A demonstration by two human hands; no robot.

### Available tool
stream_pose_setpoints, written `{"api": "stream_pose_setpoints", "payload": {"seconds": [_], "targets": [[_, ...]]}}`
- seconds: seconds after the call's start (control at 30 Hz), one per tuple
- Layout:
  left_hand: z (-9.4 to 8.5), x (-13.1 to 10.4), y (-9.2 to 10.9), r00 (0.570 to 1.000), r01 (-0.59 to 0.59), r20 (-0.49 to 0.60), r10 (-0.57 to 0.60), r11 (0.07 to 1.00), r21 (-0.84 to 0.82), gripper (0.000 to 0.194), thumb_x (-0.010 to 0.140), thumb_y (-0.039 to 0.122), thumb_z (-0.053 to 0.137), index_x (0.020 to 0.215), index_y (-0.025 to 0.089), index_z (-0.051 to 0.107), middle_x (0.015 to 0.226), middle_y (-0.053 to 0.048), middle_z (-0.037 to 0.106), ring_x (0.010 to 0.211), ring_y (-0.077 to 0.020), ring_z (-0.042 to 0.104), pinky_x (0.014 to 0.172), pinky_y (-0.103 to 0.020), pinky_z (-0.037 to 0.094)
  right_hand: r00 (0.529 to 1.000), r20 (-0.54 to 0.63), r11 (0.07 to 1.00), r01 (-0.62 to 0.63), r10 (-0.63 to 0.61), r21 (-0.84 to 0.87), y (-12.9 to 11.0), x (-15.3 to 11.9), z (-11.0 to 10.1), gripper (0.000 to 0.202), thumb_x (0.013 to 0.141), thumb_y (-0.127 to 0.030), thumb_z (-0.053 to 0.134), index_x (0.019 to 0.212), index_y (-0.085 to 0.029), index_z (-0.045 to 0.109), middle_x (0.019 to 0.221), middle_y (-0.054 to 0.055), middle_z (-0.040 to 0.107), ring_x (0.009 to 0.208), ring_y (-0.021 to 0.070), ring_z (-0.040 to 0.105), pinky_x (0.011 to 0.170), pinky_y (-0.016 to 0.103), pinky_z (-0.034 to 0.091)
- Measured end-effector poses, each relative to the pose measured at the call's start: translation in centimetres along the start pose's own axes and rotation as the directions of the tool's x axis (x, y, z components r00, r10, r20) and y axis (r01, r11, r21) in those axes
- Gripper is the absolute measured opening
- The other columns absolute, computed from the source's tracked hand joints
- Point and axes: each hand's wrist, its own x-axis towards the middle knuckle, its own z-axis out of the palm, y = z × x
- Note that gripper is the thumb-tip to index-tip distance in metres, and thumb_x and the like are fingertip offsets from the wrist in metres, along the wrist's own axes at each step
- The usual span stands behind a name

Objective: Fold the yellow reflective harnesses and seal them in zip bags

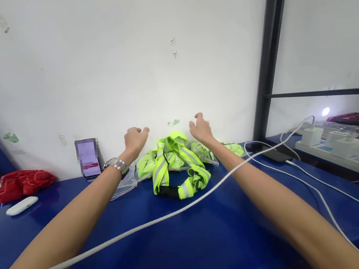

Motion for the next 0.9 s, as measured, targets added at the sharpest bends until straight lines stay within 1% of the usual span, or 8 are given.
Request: {"api": "stream_pose_setpoints", "payload": {"seconds": [0.1,0.17,0.23,0.3,0.4,0.5,0.77,0.9], "targets": [[-0.8,-4.6,-0.3,0.958,-0.266,0.137,0.25,0.957,0.114,0.004,0.075,0.02,0.061,0.078,0.018,0.059,0.091,-0.007,0.06,0.101,-0.0236,0.051,0.095,-0.037,0.039,0.98,-0.043,0.968,0.184,-0.194,-0.168,0.6,-1.5,-0.9,0.032,0.088,-0.023,0.043,0.119,-0.015,0.046,0.114,0.019,0.056,0.109,0.0319,0.049,0.092,0.046,0.037],[-1.4,-8.3,-0.5,0.648,-0.74,0.51,0.566,0.626,0.245,0.014,0.087,0.021,0.047,0.089,0.016,0.06,0.092,-0.01,0.061,0.095,-0.0235,0.052,0.09,-0.039,0.042,0.901,0.098,0.871,0.434,-0.422,-0.229,0.8,-4.1,-1.8,0.024,0.09,-0.023,0.039,0.109,-0.017,0.052,0.106,0.014,0.06,0.101,0.0279,0.052,0.089,0.042,0.039],[-1.8,-11.4,-1.0,0.311,-0.942,0.77,0.557,0.288,0.172,0.022,0.091,0.018,0.039,0.099,0.014,0.059,0.099,-0.013,0.061,0.097,-0.0235,0.054,0.088,-0.038,0.042,0.778,0.295,0.779,0.61,-0.555,-0.144,0.4,-7.3,-2.7,0.022,0.093,-0.026,0.037,0.1,-0.02,0.057,0.094,0.009,0.062,0.09,0.0231,0.056,0.084,0.037,0.042],[-1.9,-13.4,-1.8,0.196,-0.98,0.87,0.452,0.102,0.169,0.024,0.093,0.018,0.038,0.103,0.013,0.059,0.099,-0.012,0.062,0.099,-0.0246,0.055,0.089,-0.039,0.041,0.634,0.466,0.706,0.707,-0.617,-0.028,-0.1,-10.6,-3.2,0.025,0.095,-0.028,0.036,0.102,-0.02,0.058,0.092,0.009,0.064,0.087,0.0218,0.057,0.081,0.035,0.043],[-2.0,-14.6,-3.5,0.316,-0.946,0.87,0.379,0.059,0.318,0.027,0.096,0.03,0.04,0.101,0.012,0.06,0.093,-0.013,0.063,0.092,-0.0256,0.058,0.084,-0.039,0.042,0.461,0.713,0.667,0.745,-0.529,0.013,-0.1,-14.1,-3.4,0.038,0.096,-0.04,0.04,0.126,-0.02,0.05,0.11,0.012,0.063,0.101,0.0243,0.058,0.086,0.036,0.044],[-2.4,-14.6,-4.8,0.425,-0.902,0.837,0.344,0.079,0.425,0.035,0.097,0.038,0.038,0.097,0.012,0.061,0.085,-0.011,0.064,0.083,-0.0249,0.059,0.077,-0.038,0.04,0.427,0.768,0.572,0.814,-0.477,-0.097,1.6,-14.9,-3.6,0.033,0.096,-0.036,0.04,0.121,-0.02,0.054,0.116,0.013,0.061,0.103,0.0258,0.057,0.09,0.041,0.042],[-4.8,-15.4,-5.3,0.509,-0.86,0.78,0.363,0.201,0.468,0.031,0.098,0.029,0.036,0.109,0.016,0.061,0.107,-0.013,0.061,0.096,-0.0254,0.057,0.083,-0.039,0.042,0.573,0.614,0.555,0.794,-0.543,-0.25,6.8,-13.9,-6.9,0.028,0.093,-0.017,0.039,0.112,-0.019,0.059,0.125,0.016,0.055,0.124,0.0294,0.045,0.098,0.047,0.042],[-5.3,-16.2,-4.5,0.582,-0.805,0.69,0.431,0.186,0.563,0.032,0.095,0.027,0.035,0.088,0.013,0.063,0.092,-0.015,0.061,0.087,-0.0267,0.058,0.079,-0.041,0.046,0.694,0.506,0.647,0.699,-0.513,-0.304,6.0,-15.9,-7.6,0.023,0.092,-0.027,0.043,0.084,-0.019,0.063,0.086,0.012,0.062,0.083,0.0245,0.059,0.077,0.041,0.049]]}}
